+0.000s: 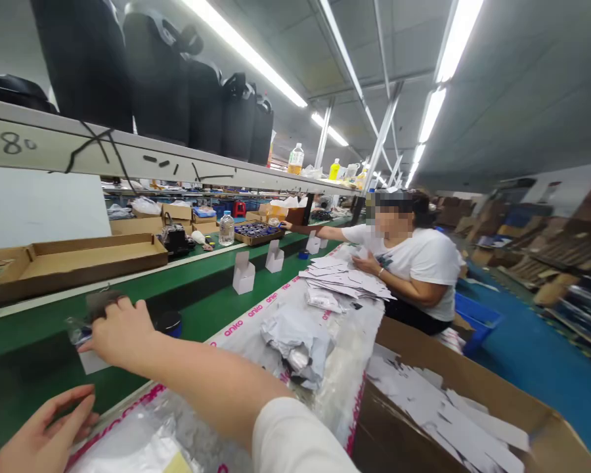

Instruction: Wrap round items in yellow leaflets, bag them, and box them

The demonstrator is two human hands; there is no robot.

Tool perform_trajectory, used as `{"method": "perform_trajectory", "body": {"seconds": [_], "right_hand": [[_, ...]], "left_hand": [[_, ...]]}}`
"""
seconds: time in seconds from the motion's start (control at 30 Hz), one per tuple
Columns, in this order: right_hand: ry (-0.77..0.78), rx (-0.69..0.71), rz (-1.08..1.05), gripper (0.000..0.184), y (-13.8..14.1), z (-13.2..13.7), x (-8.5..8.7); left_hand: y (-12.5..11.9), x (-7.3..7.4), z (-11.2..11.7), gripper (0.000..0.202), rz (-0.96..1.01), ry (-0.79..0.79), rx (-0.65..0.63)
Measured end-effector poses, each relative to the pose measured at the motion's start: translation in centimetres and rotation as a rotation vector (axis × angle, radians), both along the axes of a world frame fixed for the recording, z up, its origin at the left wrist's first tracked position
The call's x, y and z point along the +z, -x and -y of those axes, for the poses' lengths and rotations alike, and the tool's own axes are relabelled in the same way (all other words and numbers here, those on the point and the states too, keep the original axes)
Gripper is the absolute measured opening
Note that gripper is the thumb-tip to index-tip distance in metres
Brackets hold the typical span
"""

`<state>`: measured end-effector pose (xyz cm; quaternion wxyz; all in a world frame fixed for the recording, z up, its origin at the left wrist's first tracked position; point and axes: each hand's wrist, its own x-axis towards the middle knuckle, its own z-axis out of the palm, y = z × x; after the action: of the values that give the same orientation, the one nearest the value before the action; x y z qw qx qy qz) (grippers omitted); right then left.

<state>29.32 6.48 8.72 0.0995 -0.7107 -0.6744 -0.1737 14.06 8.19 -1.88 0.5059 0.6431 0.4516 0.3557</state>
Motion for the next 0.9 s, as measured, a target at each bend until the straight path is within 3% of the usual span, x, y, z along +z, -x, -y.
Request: {"method": "perform_trajectory", "body": {"seconds": [0.07, 0.17, 0.4, 0.7, 0.9], "right_hand": [[-0.016, 0.049, 0.074, 0.042, 0.1, 0.3, -0.4], [-0.033, 0.074, 0.129, 0.04, 0.4, 0.5, -0.9], [0.016, 0.117, 0.099, 0.024, 0.9, -0.1, -1.5], [0.023, 0.129, 0.051, 0.032, 1.1, 0.1, -2.3], [-0.017, 0.122, -0.115, 0.046, 0.1, 0.5, -2.9]], "left_hand": [[0.1, 1.6, 0.9, 0.059, -0.035, 0.118, -0.036], [0.3, 2.5, 1.4, 0.062, -0.042, 0.139, -0.03], [0.3, 2.2, 1.6, 0.057, -0.002, 0.109, -0.059], [-0.1, 1.8, 1.6, 0.059, 0.103, 0.116, -0.115], [-0.3, 2.3, 2.9, 0.039, 0.206, 0.034, -0.115]]}}
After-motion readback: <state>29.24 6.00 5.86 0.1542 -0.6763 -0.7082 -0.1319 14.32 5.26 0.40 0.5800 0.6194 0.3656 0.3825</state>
